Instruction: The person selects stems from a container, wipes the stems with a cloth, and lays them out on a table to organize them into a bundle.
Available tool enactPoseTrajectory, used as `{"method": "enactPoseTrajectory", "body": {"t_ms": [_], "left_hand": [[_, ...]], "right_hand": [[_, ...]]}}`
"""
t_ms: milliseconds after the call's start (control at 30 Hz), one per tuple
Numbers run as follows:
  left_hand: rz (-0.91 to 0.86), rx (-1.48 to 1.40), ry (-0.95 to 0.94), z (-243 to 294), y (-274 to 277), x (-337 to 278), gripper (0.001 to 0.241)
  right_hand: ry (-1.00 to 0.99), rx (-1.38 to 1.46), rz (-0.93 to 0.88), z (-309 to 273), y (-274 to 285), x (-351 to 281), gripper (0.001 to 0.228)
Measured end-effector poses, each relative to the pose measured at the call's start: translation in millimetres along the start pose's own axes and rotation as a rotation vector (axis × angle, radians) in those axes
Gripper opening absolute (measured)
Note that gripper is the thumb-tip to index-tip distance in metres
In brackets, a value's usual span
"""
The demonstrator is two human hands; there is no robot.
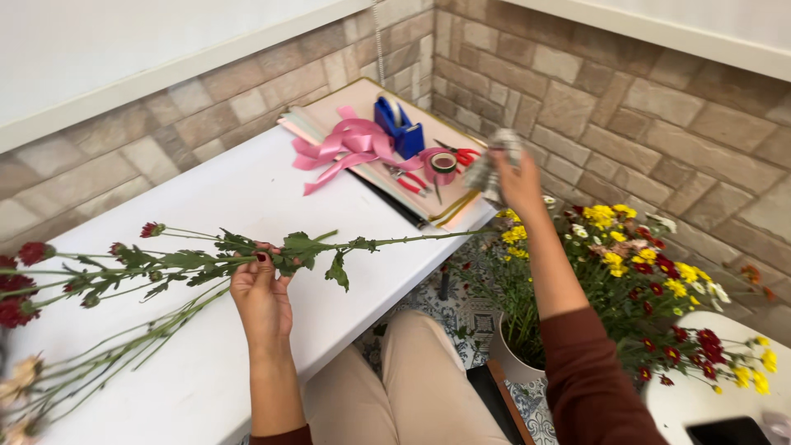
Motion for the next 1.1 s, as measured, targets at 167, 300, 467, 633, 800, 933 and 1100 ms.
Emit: {"method": "enactPoseTrajectory", "body": {"t_ms": [167,300,467,633,800,933,1100], "left_hand": [[0.078,-0.005,-0.001,-7.3,36.5,-9.0,0.01],[0.129,-0.018,0.0,-12.1,60.5,-14.4,0.01],[0.202,-0.006,0.002,-1.6,69.2,-15.8,0.01],[0.262,-0.007,-0.021,-3.8,87.3,-4.4,0.014],[0.321,-0.049,-0.074,25.8,99.2,2.1,0.016],[0.349,-0.018,-0.137,63.8,107.0,13.0,0.019],[0.276,0.178,-0.311,124.1,118.3,19.8,0.035]], "right_hand": [[0.553,-0.627,-0.293,-99.9,-86.5,-30.7,0.041],[1.12,-0.786,0.029,-84.1,-166.2,-17.4,0.017],[0.816,-0.803,-0.287,-91.4,-202.2,-37.5,0.076],[0.454,-0.43,-0.888,-137.0,-198.7,-86.3,0.048],[0.227,-0.164,-1.484,-160.5,-167.5,-116.4,0.024],[0.346,-0.042,-1.352,-169.0,-182.0,-119.0,0.021],[0.533,0.078,-0.891,-160.3,-221.9,-117.6,0.017]]}}
Point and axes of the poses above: each hand's wrist, its own x-axis towards the middle knuckle, its own y-axis out of the back of the hand, z = x × y, the point moved 1 cm from there along x, towards the middle knuckle, and after that the axes turned 9 degrees about -y, right-handed, at the moved point
